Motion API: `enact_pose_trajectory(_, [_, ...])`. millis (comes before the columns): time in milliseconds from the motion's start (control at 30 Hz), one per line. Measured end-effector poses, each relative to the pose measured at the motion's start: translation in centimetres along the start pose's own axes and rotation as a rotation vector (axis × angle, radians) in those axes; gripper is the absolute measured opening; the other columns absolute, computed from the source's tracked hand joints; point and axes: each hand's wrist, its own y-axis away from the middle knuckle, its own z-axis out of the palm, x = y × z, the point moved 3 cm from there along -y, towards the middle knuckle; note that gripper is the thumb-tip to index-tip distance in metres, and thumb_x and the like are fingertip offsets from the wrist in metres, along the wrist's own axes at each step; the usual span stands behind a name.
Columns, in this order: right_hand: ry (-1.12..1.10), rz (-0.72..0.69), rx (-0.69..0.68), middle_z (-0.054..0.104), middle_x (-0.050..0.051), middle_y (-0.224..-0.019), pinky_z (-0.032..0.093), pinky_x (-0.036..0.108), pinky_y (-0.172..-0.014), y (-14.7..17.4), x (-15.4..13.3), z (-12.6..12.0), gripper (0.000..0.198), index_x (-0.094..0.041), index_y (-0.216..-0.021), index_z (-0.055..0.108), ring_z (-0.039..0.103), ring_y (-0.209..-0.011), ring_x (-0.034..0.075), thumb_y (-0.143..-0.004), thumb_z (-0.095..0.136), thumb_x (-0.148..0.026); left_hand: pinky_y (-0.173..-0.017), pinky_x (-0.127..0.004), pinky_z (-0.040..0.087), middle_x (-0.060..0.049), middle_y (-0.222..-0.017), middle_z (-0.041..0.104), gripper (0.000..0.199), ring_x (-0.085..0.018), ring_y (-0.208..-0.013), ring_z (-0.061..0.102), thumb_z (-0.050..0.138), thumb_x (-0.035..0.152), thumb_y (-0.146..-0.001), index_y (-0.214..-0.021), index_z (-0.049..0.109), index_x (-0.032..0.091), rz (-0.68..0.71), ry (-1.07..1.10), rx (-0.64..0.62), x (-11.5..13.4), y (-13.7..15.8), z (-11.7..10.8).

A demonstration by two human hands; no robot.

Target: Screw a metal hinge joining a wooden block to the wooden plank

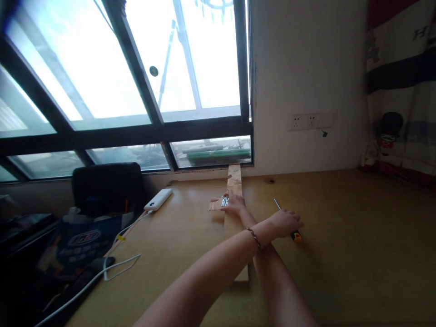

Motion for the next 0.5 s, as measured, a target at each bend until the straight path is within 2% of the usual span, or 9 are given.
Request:
enact_pose_trajectory(67, [0.007,0.005,-0.017,0.064,0.002,-0.102,0.044,0.027,-0.072,-0.2,0.3,0.1,0.079,-0.025,-0.120,0.039,0.062,-0.087,0.021,-0.052,0.075,-0.041,-0.067,-0.032,0.043,-0.007,-0.094,0.062,0.017,-0.020,-0.090,0.057,0.051,0.012,-0.077,-0.088,0.062,0.020,0.049,-0.066,-0.137,0.3,-1.6,3.1])
enact_pose_trajectory(133, [0.019,0.010,-0.028,0.064,0.003,-0.101,0.044,0.028,-0.073,-0.3,0.4,0.2,0.079,-0.024,-0.121,0.037,0.062,-0.088,0.022,-0.054,0.074,-0.043,-0.068,-0.034,0.043,-0.006,-0.095,0.063,0.016,-0.020,-0.089,0.057,0.051,0.015,-0.078,-0.087,0.062,0.020,0.049,-0.085,-0.215,0.5,-2.5,5.4])
enact_pose_trajectory(200, [0.032,0.012,-0.036,0.065,0.003,-0.099,0.044,0.029,-0.073,-0.3,0.5,0.2,0.080,-0.024,-0.122,0.037,0.061,-0.090,0.022,-0.054,0.073,-0.044,-0.065,-0.035,0.043,-0.006,-0.096,0.063,0.016,-0.021,-0.087,0.058,0.051,0.016,-0.078,-0.088,0.063,0.020,0.060,-0.097,-0.236,0.6,-2.9,6.6])
enact_pose_trajectory(267, [0.031,0.010,-0.035,0.065,0.003,-0.098,0.043,0.028,-0.072,-0.3,0.5,0.2,0.081,-0.024,-0.122,0.036,0.061,-0.090,0.022,-0.054,0.073,-0.045,-0.064,-0.036,0.042,-0.007,-0.095,0.063,0.016,-0.021,-0.086,0.058,0.049,0.015,-0.079,-0.086,0.064,0.020,0.068,-0.118,-0.231,0.6,-3.1,6.7])
enact_pose_trajectory(367, [0.015,0.007,-0.018,0.065,0.002,-0.098,0.043,0.027,-0.072,-0.2,0.5,0.2,0.079,-0.025,-0.122,0.036,0.061,-0.089,0.022,-0.055,0.073,-0.045,-0.067,-0.036,0.041,-0.008,-0.094,0.061,0.019,-0.020,-0.085,0.057,0.048,0.012,-0.078,-0.085,0.063,0.019,0.077,-0.106,-0.152,0.4,-2.5,4.5])
enact_pose_trajectory(433, [0.001,0.002,-0.006,0.065,0.002,-0.098,0.043,0.027,-0.072,-0.2,0.5,0.2,0.078,-0.025,-0.121,0.037,0.061,-0.089,0.021,-0.055,0.073,-0.045,-0.070,-0.036,0.041,-0.008,-0.096,0.059,0.023,-0.020,-0.089,0.055,0.048,0.013,-0.078,-0.096,0.060,0.020,0.076,-0.001,0.051,0.0,-1.4,1.5])
enact_pose_trajectory(500, [-0.020,-0.011,0.002,0.065,0.002,-0.098,0.043,0.026,-0.071,-0.2,0.4,0.2,0.077,-0.024,-0.121,0.038,0.061,-0.088,0.021,-0.055,0.073,-0.044,-0.075,-0.035,0.041,-0.008,-0.099,0.057,0.027,-0.020,-0.093,0.053,0.057,0.024,-0.074,-0.101,0.058,0.020,-0.027,0.238,0.352,-0.9,0.8,-2.5])
